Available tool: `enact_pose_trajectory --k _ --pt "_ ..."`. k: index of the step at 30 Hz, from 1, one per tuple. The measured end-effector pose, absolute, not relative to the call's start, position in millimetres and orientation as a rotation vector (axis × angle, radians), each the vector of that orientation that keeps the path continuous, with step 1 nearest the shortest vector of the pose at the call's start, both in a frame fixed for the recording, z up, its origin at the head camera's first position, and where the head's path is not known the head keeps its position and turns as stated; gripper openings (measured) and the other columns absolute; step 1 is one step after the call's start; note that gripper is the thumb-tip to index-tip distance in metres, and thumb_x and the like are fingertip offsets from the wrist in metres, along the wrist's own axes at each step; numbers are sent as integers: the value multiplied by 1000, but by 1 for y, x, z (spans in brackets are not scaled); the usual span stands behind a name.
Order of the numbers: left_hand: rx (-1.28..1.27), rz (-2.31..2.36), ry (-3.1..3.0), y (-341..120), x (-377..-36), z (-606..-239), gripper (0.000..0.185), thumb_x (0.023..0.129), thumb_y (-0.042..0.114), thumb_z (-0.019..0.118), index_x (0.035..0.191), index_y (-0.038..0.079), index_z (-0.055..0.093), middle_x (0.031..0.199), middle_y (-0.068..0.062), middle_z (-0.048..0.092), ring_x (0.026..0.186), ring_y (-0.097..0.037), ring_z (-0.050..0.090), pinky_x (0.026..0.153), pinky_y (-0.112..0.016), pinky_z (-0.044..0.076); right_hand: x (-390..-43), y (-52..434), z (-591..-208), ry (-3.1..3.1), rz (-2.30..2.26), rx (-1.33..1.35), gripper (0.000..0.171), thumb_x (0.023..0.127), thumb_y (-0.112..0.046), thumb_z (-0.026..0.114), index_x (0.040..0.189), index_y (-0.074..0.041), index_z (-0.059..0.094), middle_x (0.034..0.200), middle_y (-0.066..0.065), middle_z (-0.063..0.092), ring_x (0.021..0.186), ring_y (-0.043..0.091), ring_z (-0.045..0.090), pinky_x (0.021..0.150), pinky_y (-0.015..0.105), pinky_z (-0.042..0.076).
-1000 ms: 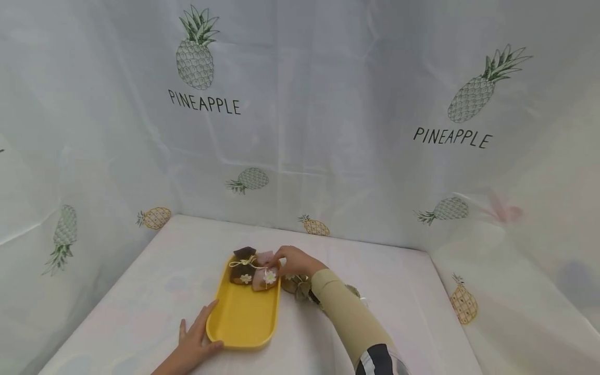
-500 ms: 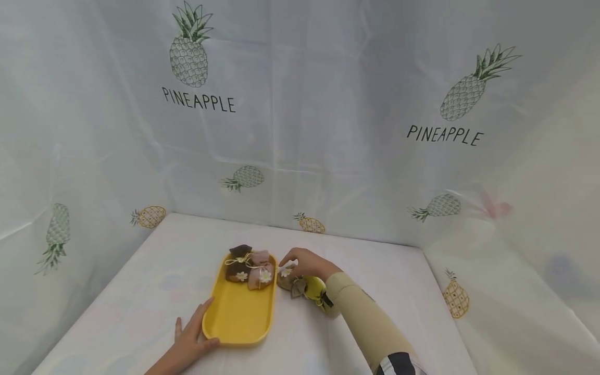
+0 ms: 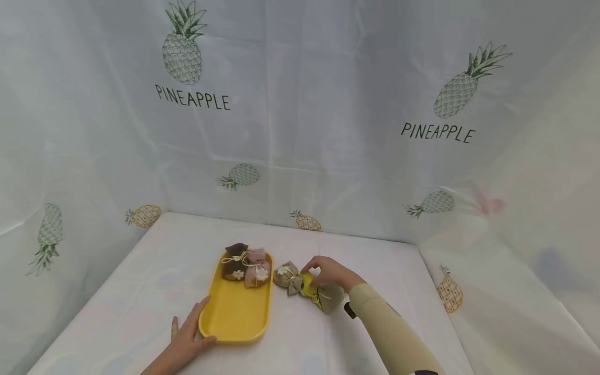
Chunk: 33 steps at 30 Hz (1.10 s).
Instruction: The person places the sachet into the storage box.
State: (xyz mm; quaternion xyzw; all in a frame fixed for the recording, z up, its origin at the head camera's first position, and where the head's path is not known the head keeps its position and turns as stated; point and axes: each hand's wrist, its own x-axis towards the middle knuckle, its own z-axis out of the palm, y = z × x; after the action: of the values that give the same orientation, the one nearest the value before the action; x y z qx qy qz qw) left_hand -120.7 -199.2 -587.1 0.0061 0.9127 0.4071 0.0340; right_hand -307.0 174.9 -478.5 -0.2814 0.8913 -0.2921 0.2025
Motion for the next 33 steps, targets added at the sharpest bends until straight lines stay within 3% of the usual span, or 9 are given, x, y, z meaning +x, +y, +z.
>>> enact_pose_trajectory --k 8,11,17,21,33 --pt "-6 1244 2794 -199 -122 -588 99 82 53 70 157 19 15 156 -22 26 142 -50 12 100 -72 -15 -299 204 -489 2532 -828 -704 32 80 -5 76 109 -18 71 120 2 61 123 35 49 100 57 39" --pt "-10 1245 2788 -199 -123 -589 99 82 54 70 157 19 16 156 -22 26 142 -50 12 99 -72 -16 -294 213 -493 2550 -784 -667 29 83 -8 75 110 -18 71 120 2 61 119 33 52 97 54 43" --pt "-23 1226 2784 -199 -123 -590 98 83 55 69 156 18 16 156 -22 26 142 -50 12 99 -73 -16 -283 227 -498 2531 -802 -620 36 78 -3 77 111 -14 71 115 5 62 103 25 56 87 46 48" --pt "-10 1234 2785 -199 -124 -590 98 83 55 69 157 18 15 156 -22 26 142 -50 12 99 -73 -16 -276 237 -498 2534 -838 -616 36 77 -6 80 111 -16 70 114 2 62 101 21 56 85 42 48" --pt "-1 1220 2797 -198 -123 -589 98 83 54 69 156 18 14 156 -24 24 142 -51 12 99 -73 -15 -261 264 -491 2468 -1013 -637 14 84 -10 72 98 -7 69 106 6 61 98 25 55 79 40 50"
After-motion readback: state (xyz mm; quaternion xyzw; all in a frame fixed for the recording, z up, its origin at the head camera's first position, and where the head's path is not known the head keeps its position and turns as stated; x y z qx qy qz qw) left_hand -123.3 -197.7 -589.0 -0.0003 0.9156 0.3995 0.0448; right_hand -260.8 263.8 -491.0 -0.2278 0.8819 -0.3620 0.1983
